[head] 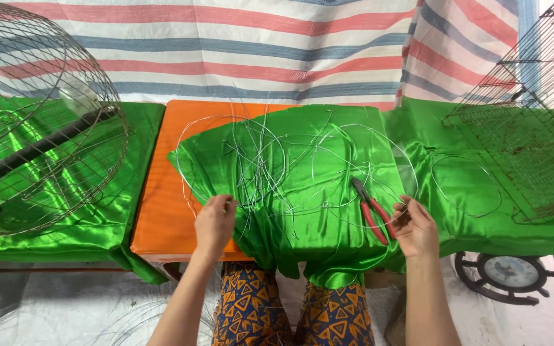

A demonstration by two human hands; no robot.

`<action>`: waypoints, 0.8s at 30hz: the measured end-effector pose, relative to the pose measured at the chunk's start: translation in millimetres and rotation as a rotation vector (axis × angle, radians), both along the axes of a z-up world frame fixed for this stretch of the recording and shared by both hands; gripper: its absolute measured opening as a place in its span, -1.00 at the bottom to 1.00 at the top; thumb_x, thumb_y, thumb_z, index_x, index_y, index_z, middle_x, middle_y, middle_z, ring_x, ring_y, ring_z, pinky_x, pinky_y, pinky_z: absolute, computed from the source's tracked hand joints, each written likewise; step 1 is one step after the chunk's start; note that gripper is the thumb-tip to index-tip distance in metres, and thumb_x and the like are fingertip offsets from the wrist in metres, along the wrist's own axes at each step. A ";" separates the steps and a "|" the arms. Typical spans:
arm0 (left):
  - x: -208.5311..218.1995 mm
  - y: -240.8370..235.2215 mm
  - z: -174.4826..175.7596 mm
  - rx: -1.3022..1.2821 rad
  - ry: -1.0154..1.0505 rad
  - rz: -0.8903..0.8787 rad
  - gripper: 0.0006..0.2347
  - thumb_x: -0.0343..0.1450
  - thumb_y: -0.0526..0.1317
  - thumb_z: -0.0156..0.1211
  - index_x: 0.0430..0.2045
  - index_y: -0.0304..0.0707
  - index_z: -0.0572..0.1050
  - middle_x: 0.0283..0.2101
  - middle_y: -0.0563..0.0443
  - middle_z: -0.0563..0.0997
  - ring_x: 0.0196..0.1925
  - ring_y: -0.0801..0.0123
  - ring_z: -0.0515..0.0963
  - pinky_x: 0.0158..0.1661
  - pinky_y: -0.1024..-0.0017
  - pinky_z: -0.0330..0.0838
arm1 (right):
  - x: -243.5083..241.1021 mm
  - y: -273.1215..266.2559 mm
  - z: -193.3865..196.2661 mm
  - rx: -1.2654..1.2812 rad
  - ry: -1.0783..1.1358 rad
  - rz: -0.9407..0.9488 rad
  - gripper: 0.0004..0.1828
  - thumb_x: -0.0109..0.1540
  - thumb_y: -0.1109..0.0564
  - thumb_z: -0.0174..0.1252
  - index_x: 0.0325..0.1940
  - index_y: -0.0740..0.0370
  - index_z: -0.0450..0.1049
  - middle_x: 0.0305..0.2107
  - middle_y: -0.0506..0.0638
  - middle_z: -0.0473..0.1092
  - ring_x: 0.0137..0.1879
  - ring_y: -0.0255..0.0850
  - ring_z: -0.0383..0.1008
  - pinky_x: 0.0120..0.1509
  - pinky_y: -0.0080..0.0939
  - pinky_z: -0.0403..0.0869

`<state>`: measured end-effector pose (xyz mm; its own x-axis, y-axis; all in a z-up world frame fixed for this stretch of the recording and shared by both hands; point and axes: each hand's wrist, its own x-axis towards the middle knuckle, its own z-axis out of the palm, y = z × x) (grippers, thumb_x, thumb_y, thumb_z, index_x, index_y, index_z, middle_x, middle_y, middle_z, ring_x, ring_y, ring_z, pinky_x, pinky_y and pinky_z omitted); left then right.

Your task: The person sits on the floor and assembles a wire cage by bending and twisting metal wires into circular frames. They use pliers to secure connections and repeatedly adjust the wire loops to form a structured shape.

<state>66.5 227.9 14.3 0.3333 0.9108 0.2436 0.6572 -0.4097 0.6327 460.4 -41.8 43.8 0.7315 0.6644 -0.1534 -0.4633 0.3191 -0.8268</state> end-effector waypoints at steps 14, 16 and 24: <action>-57.2 65.8 20.9 -0.298 0.027 0.379 -0.65 0.54 -0.09 0.07 0.17 -0.25 0.38 0.15 -0.21 0.46 0.07 -0.12 0.54 -0.12 -0.13 0.46 | -5.6 -78.3 -6.9 0.033 0.111 -0.125 -0.79 0.39 0.06 0.16 0.04 0.18 0.51 -0.25 -0.06 0.48 -0.19 -0.35 0.53 -0.16 -0.49 0.61; -64.6 75.7 16.1 -0.344 0.006 0.371 -0.59 0.54 -0.05 0.05 0.23 -0.30 0.34 0.18 -0.19 0.46 0.09 -0.07 0.55 -0.03 -0.09 0.42 | -15.0 -77.8 -5.7 0.038 0.117 -0.130 -0.80 0.41 0.06 0.14 0.03 0.19 0.52 -0.25 -0.05 0.49 -0.19 -0.35 0.55 -0.15 -0.48 0.62; -66.9 82.2 40.3 -0.375 -0.339 0.436 -0.80 0.51 -0.26 0.02 -0.12 -0.31 0.57 -0.14 -0.08 0.67 -0.12 0.15 0.62 -0.13 0.16 0.46 | -22.8 -76.5 -20.0 0.036 0.113 -0.101 -0.78 0.37 0.03 0.20 0.03 0.16 0.53 -0.28 -0.08 0.51 -0.21 -0.36 0.54 -0.17 -0.47 0.59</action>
